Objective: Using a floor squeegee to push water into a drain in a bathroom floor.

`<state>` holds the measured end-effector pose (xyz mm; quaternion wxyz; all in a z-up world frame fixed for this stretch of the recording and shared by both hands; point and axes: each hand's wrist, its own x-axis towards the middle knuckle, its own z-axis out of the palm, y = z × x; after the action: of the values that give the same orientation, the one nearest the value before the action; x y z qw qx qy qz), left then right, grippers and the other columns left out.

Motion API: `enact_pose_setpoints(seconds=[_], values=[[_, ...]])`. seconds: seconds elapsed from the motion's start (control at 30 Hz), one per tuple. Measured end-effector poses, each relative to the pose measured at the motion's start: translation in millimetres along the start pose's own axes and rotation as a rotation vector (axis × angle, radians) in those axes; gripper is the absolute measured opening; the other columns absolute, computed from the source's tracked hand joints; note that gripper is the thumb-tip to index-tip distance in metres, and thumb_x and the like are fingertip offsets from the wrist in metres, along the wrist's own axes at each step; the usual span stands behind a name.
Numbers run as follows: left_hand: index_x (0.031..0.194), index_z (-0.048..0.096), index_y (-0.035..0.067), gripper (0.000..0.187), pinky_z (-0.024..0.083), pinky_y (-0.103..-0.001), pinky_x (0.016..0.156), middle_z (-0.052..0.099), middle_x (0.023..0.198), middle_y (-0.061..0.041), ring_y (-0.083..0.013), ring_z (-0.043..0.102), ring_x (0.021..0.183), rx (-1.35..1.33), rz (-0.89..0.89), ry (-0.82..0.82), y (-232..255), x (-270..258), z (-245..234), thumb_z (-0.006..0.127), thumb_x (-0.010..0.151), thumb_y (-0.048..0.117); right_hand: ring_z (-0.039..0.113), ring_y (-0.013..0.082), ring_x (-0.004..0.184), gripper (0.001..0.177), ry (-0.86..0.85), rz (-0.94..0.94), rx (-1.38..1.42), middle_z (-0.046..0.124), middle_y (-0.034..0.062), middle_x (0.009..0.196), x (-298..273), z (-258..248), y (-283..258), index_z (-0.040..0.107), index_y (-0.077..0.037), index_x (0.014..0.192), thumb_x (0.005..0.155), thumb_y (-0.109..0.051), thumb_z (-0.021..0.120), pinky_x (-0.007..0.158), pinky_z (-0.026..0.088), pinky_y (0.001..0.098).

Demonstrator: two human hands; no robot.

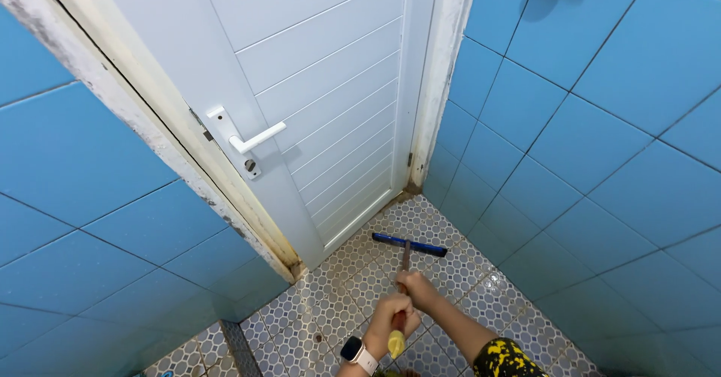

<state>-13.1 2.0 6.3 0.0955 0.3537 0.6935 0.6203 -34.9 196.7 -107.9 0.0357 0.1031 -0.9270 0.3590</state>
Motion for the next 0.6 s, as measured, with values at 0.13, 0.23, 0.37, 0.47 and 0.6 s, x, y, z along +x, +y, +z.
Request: enact_pose_setpoints(seconds=[0.13, 0.23, 0.37, 0.47, 0.6], values=[[0.068, 0.048, 0.004, 0.032, 0.042, -0.029, 0.057, 0.054, 0.066, -0.008, -0.0146, 0.054, 0.061, -0.016, 0.021, 0.031, 28, -23, -13, 0.078, 0.076, -0.004, 0.074, 0.0326, 0.076, 0.018, -0.068, 0.021, 0.062, 0.072, 0.0167, 0.083, -11, 5, -32, 0.072, -0.002, 0.092, 0.074, -0.005, 0.07, 0.067, 0.057, 0.0388], [0.069, 0.048, 0.005, 0.032, 0.039, -0.029, 0.059, 0.054, 0.067, -0.007, -0.0131, 0.051, 0.063, -0.053, 0.005, 0.011, 41, -45, -24, 0.077, 0.079, -0.005, 0.075, 0.0303, 0.074, 0.02, -0.11, 0.001, 0.067, 0.074, 0.0166, 0.081, -20, 13, -55, 0.072, -0.001, 0.092, 0.072, -0.004, 0.073, 0.067, 0.058, 0.0375], [0.07, 0.049, 0.005, 0.032, 0.038, -0.028, 0.058, 0.054, 0.067, -0.003, -0.0094, 0.049, 0.063, -0.08, -0.015, -0.027, 47, -75, -31, 0.077, 0.083, -0.004, 0.076, 0.0293, 0.076, 0.022, -0.089, -0.008, 0.035, 0.075, 0.0171, 0.083, -37, 41, -69, 0.074, -0.003, 0.095, 0.073, -0.004, 0.072, 0.068, 0.059, 0.0366], [0.071, 0.048, 0.005, 0.032, 0.033, -0.027, 0.055, 0.049, 0.067, 0.001, -0.0058, 0.045, 0.063, -0.117, -0.136, -0.053, 54, -95, -35, 0.076, 0.084, -0.004, 0.076, 0.0295, 0.079, 0.025, -0.123, 0.007, 0.051, 0.077, 0.0169, 0.09, -47, 50, -84, 0.075, -0.003, 0.097, 0.073, -0.004, 0.073, 0.072, 0.059, 0.0365], [0.071, 0.047, 0.005, 0.033, 0.031, -0.025, 0.053, 0.046, 0.067, 0.002, -0.0031, 0.042, 0.062, -0.121, -0.124, -0.056, 62, -111, -39, 0.075, 0.085, -0.005, 0.076, 0.0306, 0.083, 0.019, -0.207, 0.086, 0.011, 0.076, 0.0178, 0.09, -58, 46, -111, 0.075, -0.003, 0.094, 0.076, -0.007, 0.072, 0.074, 0.059, 0.0379]])
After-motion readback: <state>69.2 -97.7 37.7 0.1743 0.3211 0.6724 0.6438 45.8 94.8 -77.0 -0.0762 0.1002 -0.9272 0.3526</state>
